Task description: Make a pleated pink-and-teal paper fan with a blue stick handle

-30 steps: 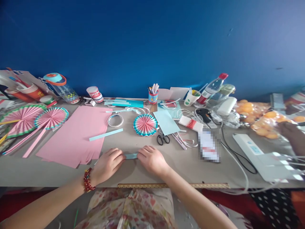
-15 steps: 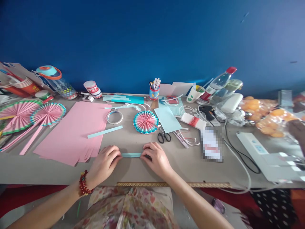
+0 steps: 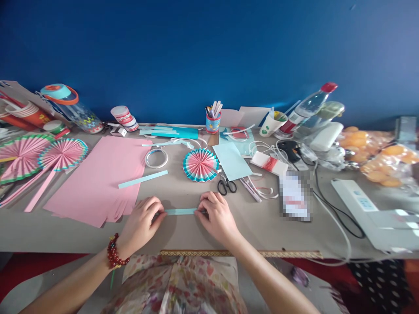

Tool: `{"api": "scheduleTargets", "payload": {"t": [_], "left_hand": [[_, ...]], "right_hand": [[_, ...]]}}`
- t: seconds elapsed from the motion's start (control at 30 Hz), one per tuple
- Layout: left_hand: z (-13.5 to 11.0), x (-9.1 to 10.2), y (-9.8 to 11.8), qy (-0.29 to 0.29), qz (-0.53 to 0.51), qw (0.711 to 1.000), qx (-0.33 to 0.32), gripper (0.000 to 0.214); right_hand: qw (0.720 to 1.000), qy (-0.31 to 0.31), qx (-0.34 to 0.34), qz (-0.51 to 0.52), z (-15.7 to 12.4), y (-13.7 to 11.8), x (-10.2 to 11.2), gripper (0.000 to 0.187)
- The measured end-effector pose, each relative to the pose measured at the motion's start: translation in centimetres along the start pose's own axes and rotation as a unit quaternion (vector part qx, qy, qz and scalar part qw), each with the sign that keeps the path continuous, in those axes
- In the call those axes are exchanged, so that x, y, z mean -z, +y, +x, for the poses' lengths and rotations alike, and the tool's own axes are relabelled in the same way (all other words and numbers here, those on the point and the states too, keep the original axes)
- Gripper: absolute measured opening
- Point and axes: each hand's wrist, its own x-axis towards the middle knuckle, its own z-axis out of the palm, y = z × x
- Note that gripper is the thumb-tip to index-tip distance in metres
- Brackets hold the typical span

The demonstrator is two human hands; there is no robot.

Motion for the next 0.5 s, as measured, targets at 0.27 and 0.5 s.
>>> {"api": "scheduleTargets", "payload": {"t": [0.27, 0.5], "left_hand": [[-0.08, -0.07, -0.45, 0.008, -0.001, 1.0, -0.005, 0.011], [-0.26, 0.16, -0.71, 0.015, -0.016, 1.0, 0.003, 0.012]], "right_hand": [[1.0, -0.017, -0.015, -0.019, 0.32, -0.24, 0.19, 0.014], [1.0, -0.015, -0.005, -0.024, 0.42, -0.07, 0.18, 0.014]]}}
